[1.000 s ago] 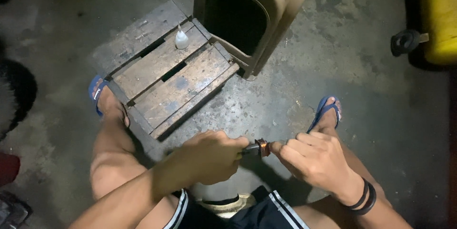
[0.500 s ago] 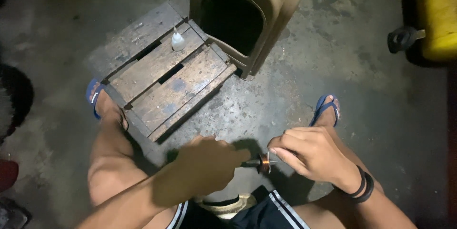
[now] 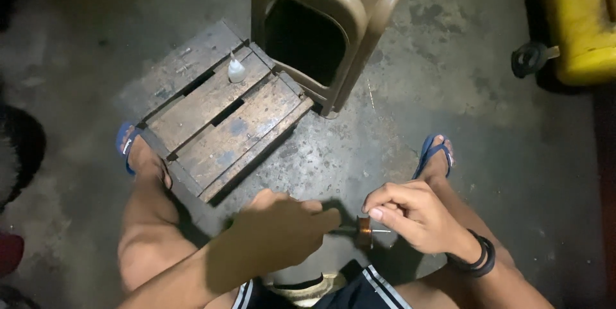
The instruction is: Winding thin copper wire around a small metal core and securing it with adhesive
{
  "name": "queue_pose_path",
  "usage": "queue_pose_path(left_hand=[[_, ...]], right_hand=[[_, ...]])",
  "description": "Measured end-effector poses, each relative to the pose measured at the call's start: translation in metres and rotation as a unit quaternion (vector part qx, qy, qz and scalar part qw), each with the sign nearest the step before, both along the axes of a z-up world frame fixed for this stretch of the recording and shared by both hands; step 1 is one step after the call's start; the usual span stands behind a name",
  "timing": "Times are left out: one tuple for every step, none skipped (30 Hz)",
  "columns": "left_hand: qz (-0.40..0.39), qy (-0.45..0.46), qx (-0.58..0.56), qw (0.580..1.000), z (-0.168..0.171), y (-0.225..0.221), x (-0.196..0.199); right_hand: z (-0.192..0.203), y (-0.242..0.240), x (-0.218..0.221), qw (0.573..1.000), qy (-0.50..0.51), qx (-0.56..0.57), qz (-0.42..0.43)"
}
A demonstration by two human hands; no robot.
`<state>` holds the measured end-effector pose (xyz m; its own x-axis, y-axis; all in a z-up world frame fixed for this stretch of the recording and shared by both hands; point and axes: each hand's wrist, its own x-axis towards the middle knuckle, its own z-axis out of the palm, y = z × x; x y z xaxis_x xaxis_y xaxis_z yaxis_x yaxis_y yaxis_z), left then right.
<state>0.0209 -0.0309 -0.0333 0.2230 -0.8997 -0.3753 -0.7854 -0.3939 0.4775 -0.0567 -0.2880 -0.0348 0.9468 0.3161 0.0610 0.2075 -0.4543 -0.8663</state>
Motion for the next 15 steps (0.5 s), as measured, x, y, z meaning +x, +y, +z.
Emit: queue_pose_path(left_hand=[[0.0,-0.001,0.0,1.0,-0.003,0.0,-0.002],[0.012,-0.031,-0.027,0.999,-0.005,0.001,-0.003],[0.023,-0.06,-0.054,0.996,-0.009,0.002,-0.006],[0.023,-0.06,-0.054,0.996,-0.009,0.003,-0.005],[0.046,-0.114,-0.116,0.986,-0.01,0.004,-0.005],[0.069,-0.166,-0.178,0.968,-0.011,0.006,-0.005],[0.07,-0.166,-0.177,0.968,-0.01,0.006,-0.002],[0.091,-0.113,-0.194,0.97,-0.009,0.006,0.001],[0.112,-0.059,-0.211,0.969,-0.009,0.005,0.004],[0.113,-0.06,-0.211,0.969,-0.004,0.006,0.007],[0.122,0.006,-0.198,0.972,0.0,0.006,0.01],[0.131,0.072,-0.185,0.971,0.005,0.006,0.013],[0.131,0.072,-0.184,0.971,0.014,0.005,0.016],[0.168,0.142,-0.094,0.971,0.024,0.004,0.019],[0.202,0.21,-0.002,0.957,0.034,0.003,0.022]], right_hand=[[-0.002,-0.001,-0.001,1.0,-0.001,0.0,0.0],[-0.003,-0.001,-0.003,1.0,-0.002,0.009,0.001],[-0.006,-0.002,-0.004,1.0,-0.001,0.019,0.003],[-0.007,0.0,-0.005,1.0,-0.001,0.019,0.003],[-0.007,0.001,-0.004,0.999,-0.015,0.032,-0.004],[-0.008,0.002,-0.004,0.999,-0.029,0.044,-0.011],[-0.011,0.002,-0.005,0.999,-0.029,0.044,-0.01],[-0.014,0.002,-0.006,0.998,-0.04,0.032,-0.025],[-0.016,0.002,-0.007,0.998,-0.051,0.019,-0.042],[-0.015,0.004,-0.007,0.998,-0.051,0.019,-0.041],[-0.014,0.007,-0.007,0.997,-0.052,0.009,-0.055],[-0.013,0.009,-0.007,0.996,-0.053,-0.002,-0.068],[-0.013,0.009,-0.008,0.996,-0.053,-0.002,-0.068],[-0.013,0.01,-0.009,0.996,-0.049,-0.015,-0.079],[-0.013,0.01,-0.01,0.994,-0.046,-0.029,-0.09]])
